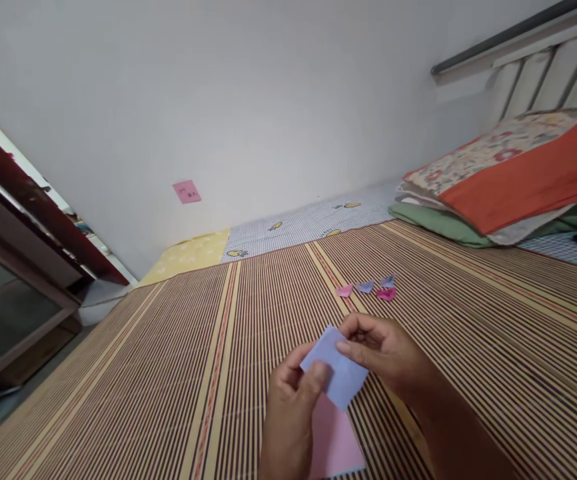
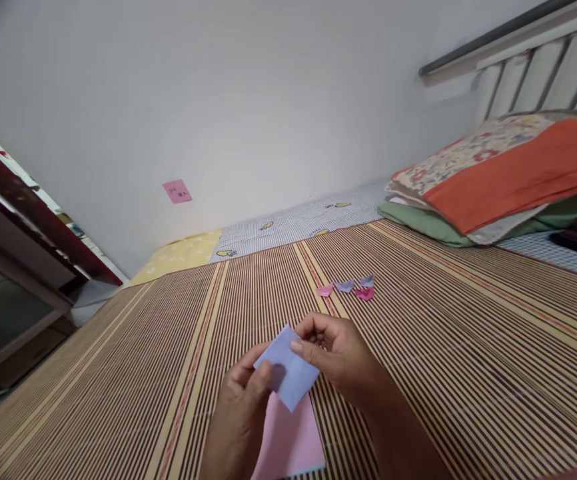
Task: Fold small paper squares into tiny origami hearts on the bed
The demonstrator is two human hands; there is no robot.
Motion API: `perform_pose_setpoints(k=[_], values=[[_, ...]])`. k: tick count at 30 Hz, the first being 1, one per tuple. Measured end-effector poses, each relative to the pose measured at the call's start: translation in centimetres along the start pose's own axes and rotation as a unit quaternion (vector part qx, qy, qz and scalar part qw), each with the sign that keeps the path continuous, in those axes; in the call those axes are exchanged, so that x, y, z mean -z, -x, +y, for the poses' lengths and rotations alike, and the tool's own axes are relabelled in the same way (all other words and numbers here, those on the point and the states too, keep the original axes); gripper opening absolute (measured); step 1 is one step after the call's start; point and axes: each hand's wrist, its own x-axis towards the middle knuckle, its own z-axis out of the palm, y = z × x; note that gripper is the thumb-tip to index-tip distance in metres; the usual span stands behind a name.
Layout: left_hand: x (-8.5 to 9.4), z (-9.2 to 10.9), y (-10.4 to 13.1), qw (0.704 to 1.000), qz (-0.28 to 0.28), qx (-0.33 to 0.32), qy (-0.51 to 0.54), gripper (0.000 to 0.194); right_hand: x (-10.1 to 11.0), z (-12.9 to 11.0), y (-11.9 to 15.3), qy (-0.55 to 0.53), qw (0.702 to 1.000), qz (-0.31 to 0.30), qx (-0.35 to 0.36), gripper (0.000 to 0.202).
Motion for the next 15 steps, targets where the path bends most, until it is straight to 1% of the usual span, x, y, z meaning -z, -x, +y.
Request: perform_pose_setpoints(k=[2,4,6,11,15], values=[[-0.2,0.1,0.1,0.999,0.020,-0.016,-0.046,0.030,-0.3,-0.1,0.1,0.041,0.999,0.004,0.023,0.016],[-0.4,0.1,0.2,0.997,0.026,-0.021,-0.073,0.027,-0.6,-0.2,0.2,0.075,0.996,0.004,0.039,0.013],[-0.3,0.2,0.3,0.995,0.014,-0.022,-0.094,0.028,-0.9,-0.3,0.3,0.084,0.996,-0.001,0.042,0.014],[0.1,0.5,0.3,0.990,-0.018,-0.026,-0.136,0.030,-1.2,-0.2,0.4,0.062,0.997,-0.005,0.033,0.020],[0.2,0.8,0.4,0.986,-0.051,-0.021,-0.156,0.034,-1.3,-0.2,0.4,0.091,0.995,-0.004,0.041,0.020]])
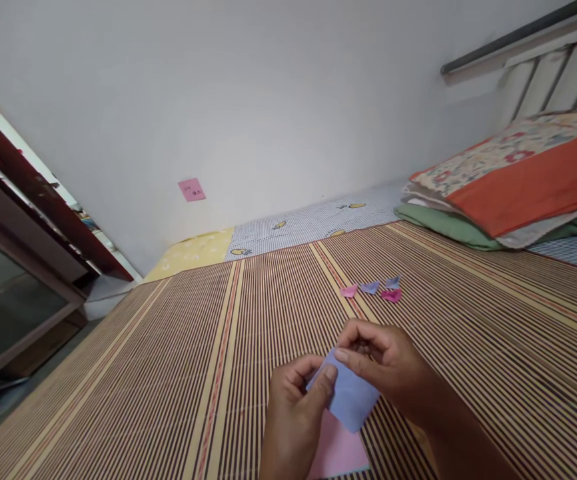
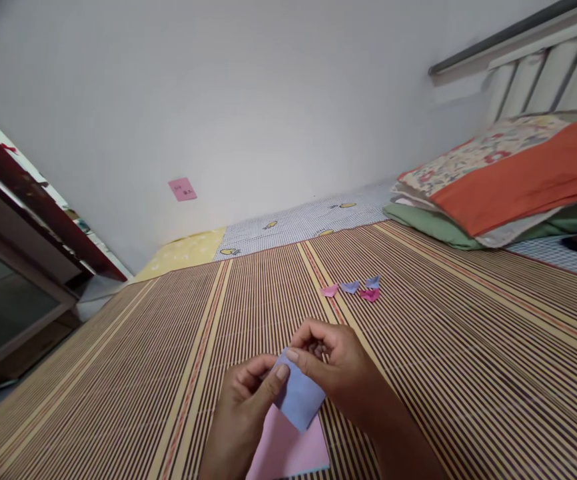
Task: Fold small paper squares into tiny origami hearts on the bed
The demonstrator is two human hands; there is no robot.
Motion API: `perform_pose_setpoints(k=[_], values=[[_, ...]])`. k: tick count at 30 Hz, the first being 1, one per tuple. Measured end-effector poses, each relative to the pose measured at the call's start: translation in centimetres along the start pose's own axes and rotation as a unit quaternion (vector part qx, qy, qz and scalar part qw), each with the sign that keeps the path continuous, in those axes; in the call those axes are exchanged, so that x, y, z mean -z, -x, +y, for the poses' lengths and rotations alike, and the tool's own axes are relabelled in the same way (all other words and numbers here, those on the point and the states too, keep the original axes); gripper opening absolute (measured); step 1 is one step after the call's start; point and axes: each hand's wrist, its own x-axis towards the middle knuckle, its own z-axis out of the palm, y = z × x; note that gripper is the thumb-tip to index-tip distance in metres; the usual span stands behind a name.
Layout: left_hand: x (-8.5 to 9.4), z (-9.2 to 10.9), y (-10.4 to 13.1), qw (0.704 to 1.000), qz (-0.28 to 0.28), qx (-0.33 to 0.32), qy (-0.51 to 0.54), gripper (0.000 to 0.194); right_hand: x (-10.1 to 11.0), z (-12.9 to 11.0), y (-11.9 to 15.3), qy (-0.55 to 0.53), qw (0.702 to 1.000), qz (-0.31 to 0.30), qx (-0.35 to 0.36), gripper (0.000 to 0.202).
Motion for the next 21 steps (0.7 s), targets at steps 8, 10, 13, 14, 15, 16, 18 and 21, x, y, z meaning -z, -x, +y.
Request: perform_pose_setpoints(k=[8,10,13,14,15,16,18,21], values=[[1.7,-0.7,-0.9,0.994,0.074,0.026,0.079,0.032,-0.2,-0.6,0.0,0.113,0.991,0.015,0.075,0.021],[2.5,-0.9,-1.3,0.990,0.091,0.029,0.107,0.031,-0.2,-0.7,0.1,0.157,0.980,-0.017,0.122,0.035],[3.2,-0.9,-1.4,0.985,0.097,0.032,0.136,0.031,-0.4,-0.8,0.3,0.198,0.966,-0.072,0.151,0.048],[3.4,-0.8,-1.4,0.984,0.097,0.036,0.145,0.031,-0.6,-0.7,0.4,0.209,0.962,-0.083,0.154,0.049],[3.4,-0.7,-1.4,0.983,0.095,0.042,0.154,0.032,-0.8,-0.7,0.4,0.218,0.959,-0.092,0.157,0.049],[3.5,-0.6,-1.3,0.981,0.092,0.047,0.162,0.032,-1.1,-0.7,0.4,0.226,0.956,-0.097,0.161,0.048],[3.5,-0.4,-1.3,0.980,0.081,0.055,0.175,0.032,-1.6,-0.7,0.4,0.234,0.953,-0.097,0.165,0.045],[3.5,-0.4,-1.2,0.978,0.071,0.060,0.185,0.033,-2.3,-0.7,0.2,0.233,0.952,-0.087,0.176,0.036]])
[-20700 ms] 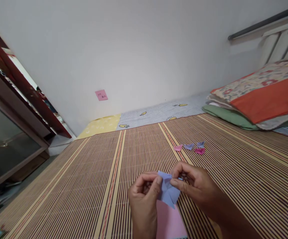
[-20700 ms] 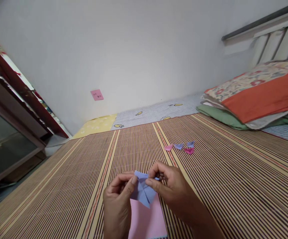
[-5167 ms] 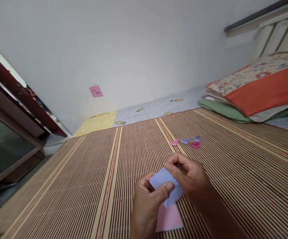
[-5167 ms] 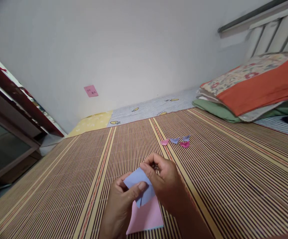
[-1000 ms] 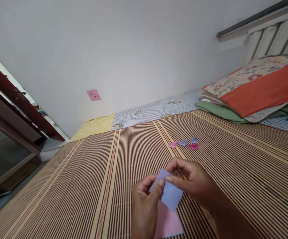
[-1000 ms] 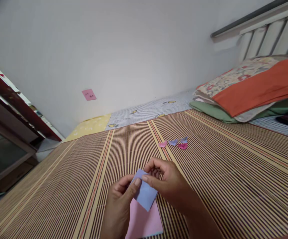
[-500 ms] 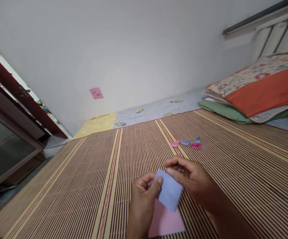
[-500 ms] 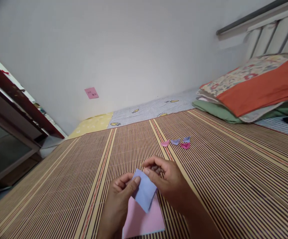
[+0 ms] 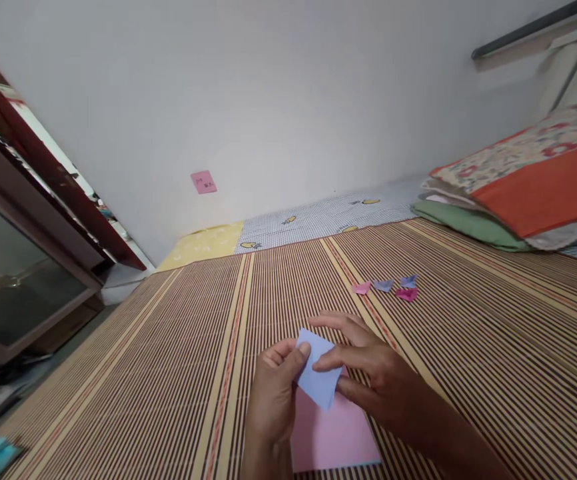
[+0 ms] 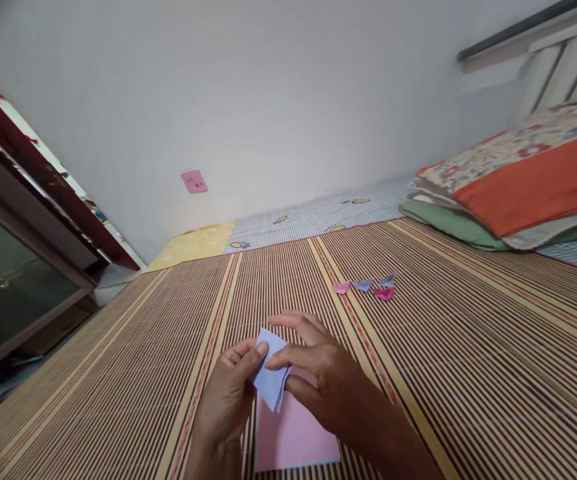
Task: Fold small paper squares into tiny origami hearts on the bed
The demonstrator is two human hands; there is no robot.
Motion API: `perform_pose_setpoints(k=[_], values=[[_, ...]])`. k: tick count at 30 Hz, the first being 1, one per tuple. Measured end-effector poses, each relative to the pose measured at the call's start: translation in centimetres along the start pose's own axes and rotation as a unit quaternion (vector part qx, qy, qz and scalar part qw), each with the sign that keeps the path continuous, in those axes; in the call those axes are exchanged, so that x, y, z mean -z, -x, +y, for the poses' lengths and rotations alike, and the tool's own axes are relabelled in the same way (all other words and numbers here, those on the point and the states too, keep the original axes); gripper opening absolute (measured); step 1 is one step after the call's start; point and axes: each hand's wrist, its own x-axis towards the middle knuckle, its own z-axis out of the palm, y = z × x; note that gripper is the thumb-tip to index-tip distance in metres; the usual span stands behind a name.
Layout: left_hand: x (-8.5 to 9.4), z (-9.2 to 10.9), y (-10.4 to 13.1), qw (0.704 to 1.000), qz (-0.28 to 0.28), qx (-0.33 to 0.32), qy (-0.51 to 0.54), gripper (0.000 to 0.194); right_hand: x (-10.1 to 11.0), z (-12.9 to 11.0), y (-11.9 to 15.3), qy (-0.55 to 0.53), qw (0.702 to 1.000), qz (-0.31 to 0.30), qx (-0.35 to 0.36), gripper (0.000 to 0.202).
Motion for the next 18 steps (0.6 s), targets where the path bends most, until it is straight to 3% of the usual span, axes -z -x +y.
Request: perform_pose_setpoints(k=[8,18], values=[[-0.2,0.0,0.3,0.996,-0.023,-0.063,-0.062,0.022,-0.6,0.3,-0.2,-0.041,0.997,0.058,-0.038,0.017],[-1.1,-0.3,0.6,0.993,-0.056,-0.078,-0.072,0.025,-1.1,0.0,-0.5,-0.031,0.988,0.131,-0.070,0.021]])
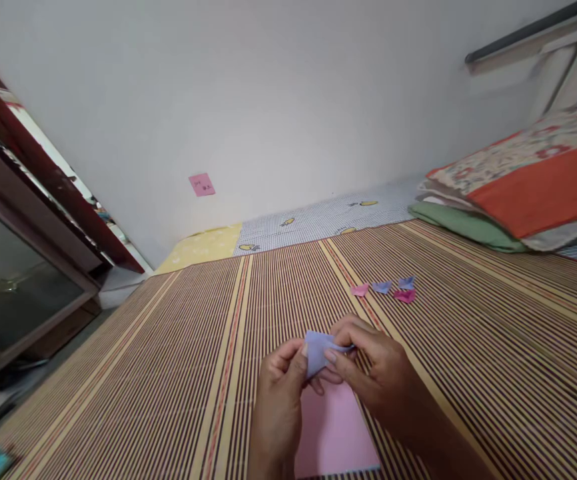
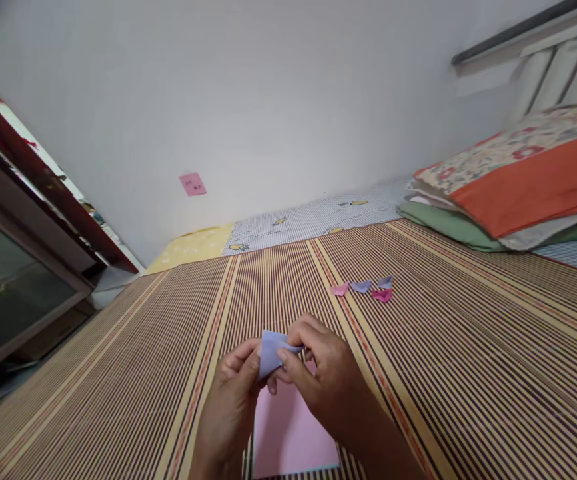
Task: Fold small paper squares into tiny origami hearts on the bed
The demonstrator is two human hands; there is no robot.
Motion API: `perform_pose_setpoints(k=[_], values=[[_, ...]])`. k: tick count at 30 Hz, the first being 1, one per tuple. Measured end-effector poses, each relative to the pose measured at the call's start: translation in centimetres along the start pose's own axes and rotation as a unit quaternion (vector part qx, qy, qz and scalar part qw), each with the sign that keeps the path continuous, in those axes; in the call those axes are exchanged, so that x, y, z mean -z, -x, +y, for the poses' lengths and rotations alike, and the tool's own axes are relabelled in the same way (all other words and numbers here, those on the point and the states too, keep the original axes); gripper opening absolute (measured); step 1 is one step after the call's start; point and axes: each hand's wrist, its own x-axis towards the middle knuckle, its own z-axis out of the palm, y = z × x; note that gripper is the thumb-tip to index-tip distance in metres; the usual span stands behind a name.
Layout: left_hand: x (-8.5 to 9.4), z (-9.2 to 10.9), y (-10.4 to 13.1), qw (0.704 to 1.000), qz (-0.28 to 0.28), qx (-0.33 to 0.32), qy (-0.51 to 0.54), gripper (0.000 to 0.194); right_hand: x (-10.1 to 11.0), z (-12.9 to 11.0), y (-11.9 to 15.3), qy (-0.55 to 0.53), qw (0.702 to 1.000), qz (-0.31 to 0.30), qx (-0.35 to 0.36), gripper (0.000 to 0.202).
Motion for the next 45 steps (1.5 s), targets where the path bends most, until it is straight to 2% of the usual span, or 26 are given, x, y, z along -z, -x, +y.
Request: perform_pose_setpoints(k=[3,6,10,15,21,25,31,35,38,41,45], values=[[-0.4,-0.1,0.3,1.000,0.016,-0.003,0.004,0.033,0.0,0.0,-0.1,0.002,1.000,0.015,-0.004,0.022],[-0.7,-0.1,0.5,0.999,0.035,-0.009,0.001,0.032,0.1,0.1,-0.2,-0.012,1.000,0.026,-0.006,0.023],[-1.3,0.2,0.8,0.997,0.064,-0.050,-0.004,0.041,0.3,0.3,-0.3,-0.040,0.997,0.062,-0.022,0.022],[-2.0,0.0,0.7,0.991,0.113,-0.064,-0.019,0.022,0.1,0.2,-0.1,-0.079,0.993,0.082,-0.036,0.022],[-2.1,-0.3,0.6,0.977,0.182,-0.088,-0.065,0.018,0.0,0.1,-0.1,-0.089,0.992,0.076,-0.037,0.020],[-2.0,0.0,0.8,0.968,0.213,-0.102,-0.087,0.018,-0.2,0.2,0.0,-0.099,0.988,0.112,-0.029,0.016],[-2.0,-0.2,0.9,0.967,0.219,-0.100,-0.077,0.017,-0.4,0.2,0.1,-0.135,0.982,0.120,-0.056,0.020],[-1.8,-0.2,0.9,0.974,0.203,-0.086,-0.058,0.022,-0.4,0.2,0.1,-0.164,0.975,0.132,-0.068,0.019],[-1.7,0.0,0.9,0.976,0.187,-0.089,-0.063,0.020,-0.4,0.2,0.1,-0.167,0.975,0.130,-0.072,0.021],[-1.8,0.1,0.8,0.974,0.195,-0.101,-0.064,0.017,-0.5,0.0,0.1,-0.182,0.972,0.126,-0.072,0.021],[-1.9,0.1,0.7,0.976,0.193,-0.091,-0.045,0.021,-0.9,-0.1,0.1,-0.198,0.967,0.144,-0.072,0.021]])
